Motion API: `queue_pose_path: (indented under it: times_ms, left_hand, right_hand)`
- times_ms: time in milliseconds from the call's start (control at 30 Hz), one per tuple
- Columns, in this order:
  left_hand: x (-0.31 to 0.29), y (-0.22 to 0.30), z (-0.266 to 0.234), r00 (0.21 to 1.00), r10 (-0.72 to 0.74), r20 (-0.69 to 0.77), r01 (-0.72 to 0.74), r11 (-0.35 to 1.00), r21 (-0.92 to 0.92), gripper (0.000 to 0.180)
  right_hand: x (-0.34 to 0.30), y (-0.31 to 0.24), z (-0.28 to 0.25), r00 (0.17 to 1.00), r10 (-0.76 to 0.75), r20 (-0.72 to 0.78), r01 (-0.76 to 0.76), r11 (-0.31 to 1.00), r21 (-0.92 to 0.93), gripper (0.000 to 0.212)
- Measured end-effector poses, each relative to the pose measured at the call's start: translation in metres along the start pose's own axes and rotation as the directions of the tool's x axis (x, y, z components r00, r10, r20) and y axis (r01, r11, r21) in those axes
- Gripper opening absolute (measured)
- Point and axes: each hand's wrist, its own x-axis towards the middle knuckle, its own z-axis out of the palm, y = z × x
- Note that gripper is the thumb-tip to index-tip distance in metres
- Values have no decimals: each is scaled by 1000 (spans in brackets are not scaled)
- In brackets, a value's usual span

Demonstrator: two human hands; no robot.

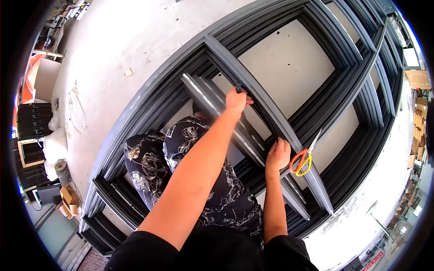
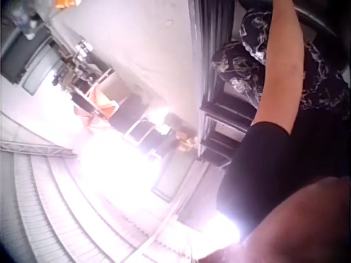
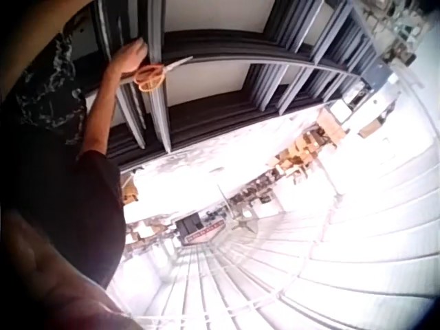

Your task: The person pushes a black rubber seal into the grooves of several metal frames by hand and trims the seal using scissors.

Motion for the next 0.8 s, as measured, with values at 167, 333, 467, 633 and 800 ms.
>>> queue_pose_path:
  times_ms: [167, 333, 467, 633, 800]
  left_hand:
    - [-5, 11, -9, 997, -35, 68, 36, 999, -11, 25]
    - [-11, 15, -5, 990, -125, 65, 132, 986, -107, 30]
    - [-14, 4, 2, 943, -236, 233, 270, 954, -129, 38]
    - [-8, 1, 6, 949, -244, 199, 273, 953, -133, 36]
    - [-3, -2, 7, 947, -271, 172, 296, 945, -136, 32]
  right_hand:
    - [11, -9, 0, 1000, 21, -3, -21, 1000, -7, 17]
    - [13, -7, -4, 999, -22, -50, 22, 1000, 7, 17]
    - [13, -3, 4, 1000, -25, 11, 25, 999, -30, 19]
    - [19, -15, -7, 999, -38, 7, 38, 998, -56, 25]
    - [86, -58, -29, 977, -206, -45, 207, 978, 27, 47]
